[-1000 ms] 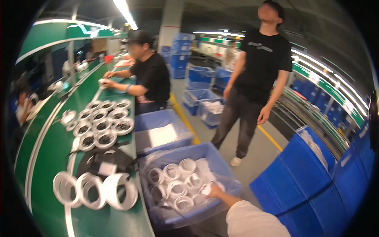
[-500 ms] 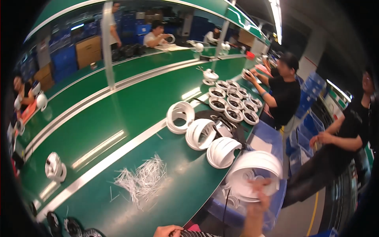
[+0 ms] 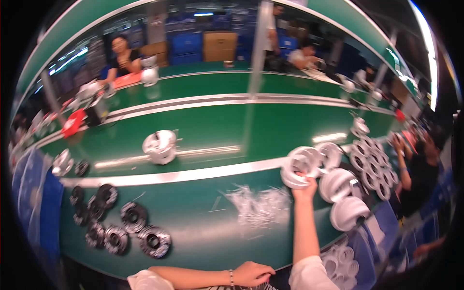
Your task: Assembling lighting components by fitting LED assemblies into plastic housings and trimming wires on an industrial assembly line.
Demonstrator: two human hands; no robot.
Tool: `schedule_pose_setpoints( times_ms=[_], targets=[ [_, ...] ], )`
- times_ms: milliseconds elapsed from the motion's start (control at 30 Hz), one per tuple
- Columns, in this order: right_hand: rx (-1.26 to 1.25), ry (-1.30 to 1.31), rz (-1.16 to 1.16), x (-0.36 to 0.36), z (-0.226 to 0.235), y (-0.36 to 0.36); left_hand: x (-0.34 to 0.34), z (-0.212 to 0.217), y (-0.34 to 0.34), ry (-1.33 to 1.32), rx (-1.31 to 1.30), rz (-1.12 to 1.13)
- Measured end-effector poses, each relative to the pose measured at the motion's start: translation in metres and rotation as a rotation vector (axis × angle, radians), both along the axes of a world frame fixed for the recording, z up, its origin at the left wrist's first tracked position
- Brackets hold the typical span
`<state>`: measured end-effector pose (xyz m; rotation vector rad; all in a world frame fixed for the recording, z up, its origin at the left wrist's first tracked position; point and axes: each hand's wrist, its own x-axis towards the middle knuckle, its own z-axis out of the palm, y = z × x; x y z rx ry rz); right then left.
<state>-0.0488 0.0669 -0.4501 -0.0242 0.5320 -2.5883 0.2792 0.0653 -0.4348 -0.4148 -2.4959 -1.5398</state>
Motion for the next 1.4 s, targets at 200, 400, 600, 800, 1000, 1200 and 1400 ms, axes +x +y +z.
schedule_pose_setpoints(
  times_ms=[200,400,600,800,1000,1200,1400],
  targets=[
    [0.581,0.212,-0.390,-0.015,-0.012,0.010,0.005,-0.015,-0.001,0.040,0.039,-0.031],
    [0.874,0.346,-0.751,-0.031,-0.030,0.005,-0.004,-0.009,0.006,0.066,0.043,-0.065],
    [0.740,0.628,-0.414,0.089,0.042,0.069,-0.004,0.002,0.003,-0.007,0.064,-0.035],
    [1.707,1.192,-1.394,0.184,0.055,0.257,0.004,0.015,0.010,-0.081,-0.029,0.019],
    [2.189,1.161,-0.717,0.202,-0.176,0.486,-0.009,-0.001,0.013,-0.117,-0.046,-0.029],
    [2.280,0.333,-0.177,0.170,-0.228,0.509,-0.014,0.018,0.012,-0.276,-0.162,0.120],
    [2.346,0.395,-0.193,0.157,-0.236,0.535,-0.024,0.018,0.036,-0.230,-0.264,0.133]
  ],
)
